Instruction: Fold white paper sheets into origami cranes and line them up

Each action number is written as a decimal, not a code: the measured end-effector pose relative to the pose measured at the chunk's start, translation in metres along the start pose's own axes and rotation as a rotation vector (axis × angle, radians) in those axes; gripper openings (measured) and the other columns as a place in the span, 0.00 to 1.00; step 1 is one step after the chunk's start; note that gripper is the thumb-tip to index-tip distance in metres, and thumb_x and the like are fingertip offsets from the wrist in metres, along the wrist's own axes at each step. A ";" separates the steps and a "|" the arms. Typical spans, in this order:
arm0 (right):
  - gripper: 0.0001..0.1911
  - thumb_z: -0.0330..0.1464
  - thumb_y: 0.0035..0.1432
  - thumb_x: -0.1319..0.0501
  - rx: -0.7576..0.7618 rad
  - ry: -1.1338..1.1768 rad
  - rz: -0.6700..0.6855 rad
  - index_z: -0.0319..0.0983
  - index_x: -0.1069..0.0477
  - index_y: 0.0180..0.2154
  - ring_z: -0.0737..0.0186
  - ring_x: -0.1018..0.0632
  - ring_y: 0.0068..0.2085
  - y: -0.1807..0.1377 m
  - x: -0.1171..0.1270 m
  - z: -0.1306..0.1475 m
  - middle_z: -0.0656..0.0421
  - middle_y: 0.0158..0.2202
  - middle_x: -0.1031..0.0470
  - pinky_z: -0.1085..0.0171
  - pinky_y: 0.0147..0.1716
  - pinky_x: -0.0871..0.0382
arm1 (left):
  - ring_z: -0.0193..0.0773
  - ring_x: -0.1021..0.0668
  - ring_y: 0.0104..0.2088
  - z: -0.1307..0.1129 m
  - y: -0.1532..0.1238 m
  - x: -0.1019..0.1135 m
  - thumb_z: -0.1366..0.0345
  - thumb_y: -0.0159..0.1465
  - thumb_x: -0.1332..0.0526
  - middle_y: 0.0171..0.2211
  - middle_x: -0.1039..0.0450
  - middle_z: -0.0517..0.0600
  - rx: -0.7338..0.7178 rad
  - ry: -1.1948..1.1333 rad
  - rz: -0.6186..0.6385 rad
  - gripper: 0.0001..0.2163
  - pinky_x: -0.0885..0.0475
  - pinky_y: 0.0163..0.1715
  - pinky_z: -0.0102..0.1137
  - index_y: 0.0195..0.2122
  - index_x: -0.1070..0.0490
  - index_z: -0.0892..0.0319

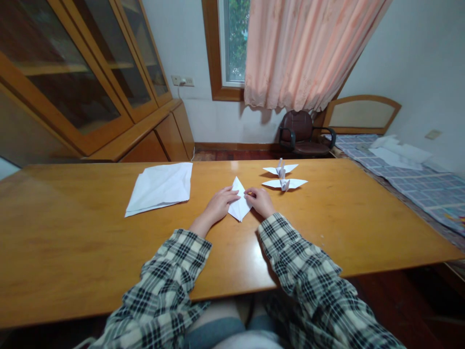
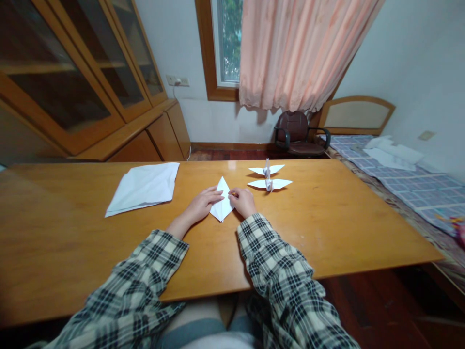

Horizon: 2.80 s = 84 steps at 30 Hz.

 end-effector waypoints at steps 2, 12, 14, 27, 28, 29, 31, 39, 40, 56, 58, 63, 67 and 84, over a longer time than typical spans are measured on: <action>0.08 0.33 0.56 0.37 0.006 0.002 0.002 0.41 0.21 0.37 0.59 0.29 0.35 0.000 0.000 0.000 0.58 0.28 0.25 0.63 0.38 0.40 | 0.42 0.32 0.61 0.002 0.000 -0.002 0.75 0.63 0.49 0.56 0.28 0.51 -0.015 -0.045 0.051 0.19 0.38 0.62 0.45 0.50 0.25 0.57; 0.09 0.32 0.59 0.40 0.097 0.057 0.061 0.38 0.21 0.38 0.60 0.26 0.36 0.006 0.005 -0.010 0.55 0.34 0.21 0.63 0.39 0.37 | 0.42 0.33 0.62 0.000 -0.003 0.004 0.68 0.65 0.47 0.58 0.31 0.53 -0.034 -0.094 0.112 0.18 0.40 0.64 0.44 0.54 0.29 0.59; 0.10 0.29 0.59 0.41 0.108 0.077 0.069 0.38 0.21 0.38 0.60 0.25 0.38 0.006 0.006 -0.011 0.54 0.37 0.20 0.63 0.40 0.36 | 0.42 0.33 0.62 -0.001 -0.003 0.005 0.67 0.65 0.47 0.59 0.31 0.53 -0.028 -0.088 0.111 0.18 0.41 0.64 0.44 0.54 0.29 0.59; 0.13 0.30 0.58 0.41 0.084 0.262 0.343 0.35 0.23 0.43 0.64 0.26 0.32 0.003 0.028 -0.017 0.57 0.32 0.22 0.64 0.36 0.32 | 0.42 0.32 0.61 -0.006 -0.003 0.006 0.66 0.65 0.46 0.58 0.31 0.53 0.001 -0.091 0.089 0.17 0.40 0.63 0.43 0.54 0.28 0.58; 0.13 0.30 0.58 0.41 0.075 0.274 0.366 0.36 0.23 0.43 0.64 0.26 0.32 0.004 0.030 -0.018 0.57 0.32 0.22 0.64 0.36 0.32 | 0.42 0.32 0.61 -0.006 -0.003 0.006 0.66 0.65 0.46 0.58 0.31 0.52 0.003 -0.096 0.086 0.17 0.40 0.63 0.43 0.54 0.28 0.57; 0.13 0.29 0.58 0.42 0.066 0.279 0.379 0.36 0.22 0.43 0.64 0.26 0.32 0.004 0.032 -0.020 0.57 0.32 0.22 0.65 0.35 0.32 | 0.42 0.32 0.61 -0.005 -0.003 0.006 0.66 0.65 0.46 0.58 0.31 0.52 0.005 -0.103 0.084 0.17 0.40 0.63 0.44 0.54 0.28 0.56; 0.15 0.26 0.57 0.44 0.039 0.279 0.398 0.37 0.22 0.42 0.65 0.26 0.31 0.004 0.035 -0.022 0.58 0.32 0.22 0.66 0.34 0.32 | 0.42 0.32 0.61 -0.005 -0.003 0.005 0.65 0.65 0.46 0.58 0.31 0.51 0.006 -0.118 0.079 0.17 0.41 0.63 0.45 0.54 0.28 0.55; 0.17 0.24 0.54 0.44 -0.034 0.347 0.466 0.36 0.21 0.42 0.66 0.28 0.28 0.005 0.038 -0.027 0.58 0.29 0.23 0.65 0.33 0.33 | 0.47 0.35 0.62 -0.010 -0.005 0.008 0.53 0.64 0.42 0.60 0.34 0.55 0.045 -0.085 0.121 0.22 0.42 0.63 0.44 0.56 0.30 0.58; 0.15 0.26 0.55 0.42 -0.031 0.356 0.471 0.36 0.21 0.42 0.67 0.28 0.27 0.005 0.038 -0.027 0.58 0.29 0.23 0.65 0.32 0.33 | 0.48 0.35 0.62 -0.010 -0.005 0.008 0.51 0.63 0.41 0.61 0.34 0.55 0.046 -0.074 0.127 0.23 0.41 0.63 0.44 0.56 0.30 0.58; 0.10 0.34 0.58 0.40 0.102 0.297 0.298 0.36 0.24 0.40 0.63 0.26 0.35 0.006 0.021 -0.017 0.58 0.33 0.23 0.64 0.38 0.33 | 0.49 0.37 0.63 -0.009 -0.007 0.002 0.52 0.57 0.34 0.63 0.39 0.54 0.050 -0.053 0.149 0.28 0.44 0.63 0.44 0.59 0.34 0.53; 0.10 0.34 0.58 0.40 0.119 0.235 0.247 0.37 0.24 0.39 0.64 0.27 0.33 0.006 0.017 -0.015 0.59 0.31 0.24 0.65 0.36 0.35 | 0.49 0.38 0.64 -0.009 -0.007 0.002 0.52 0.57 0.34 0.63 0.39 0.55 0.051 -0.052 0.157 0.29 0.44 0.63 0.44 0.59 0.35 0.52; 0.09 0.33 0.58 0.39 0.138 0.127 0.164 0.37 0.23 0.38 0.65 0.29 0.32 0.006 0.011 -0.011 0.60 0.29 0.25 0.66 0.34 0.39 | 0.50 0.39 0.64 -0.007 -0.006 0.003 0.52 0.56 0.34 0.64 0.40 0.56 0.053 -0.050 0.177 0.33 0.45 0.64 0.44 0.62 0.39 0.54; 0.08 0.33 0.59 0.39 0.166 0.070 0.133 0.38 0.23 0.39 0.63 0.29 0.34 0.007 0.008 -0.008 0.58 0.31 0.25 0.65 0.37 0.39 | 0.51 0.39 0.64 -0.006 -0.006 0.003 0.52 0.55 0.33 0.64 0.40 0.56 0.049 -0.049 0.192 0.34 0.45 0.64 0.45 0.62 0.40 0.53; 0.07 0.35 0.60 0.38 0.169 -0.004 0.109 0.42 0.22 0.38 0.59 0.30 0.41 0.005 -0.001 0.001 0.57 0.34 0.28 0.61 0.45 0.41 | 0.48 0.36 0.62 -0.010 -0.002 0.008 0.54 0.63 0.42 0.61 0.37 0.58 0.108 -0.142 0.163 0.27 0.43 0.63 0.44 0.61 0.38 0.58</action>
Point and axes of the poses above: each hand's wrist, its own y-axis towards the middle knuckle, its own x-axis out of the back of the hand, z = x × y, the point moved 2 cm from there along y, towards the middle knuckle
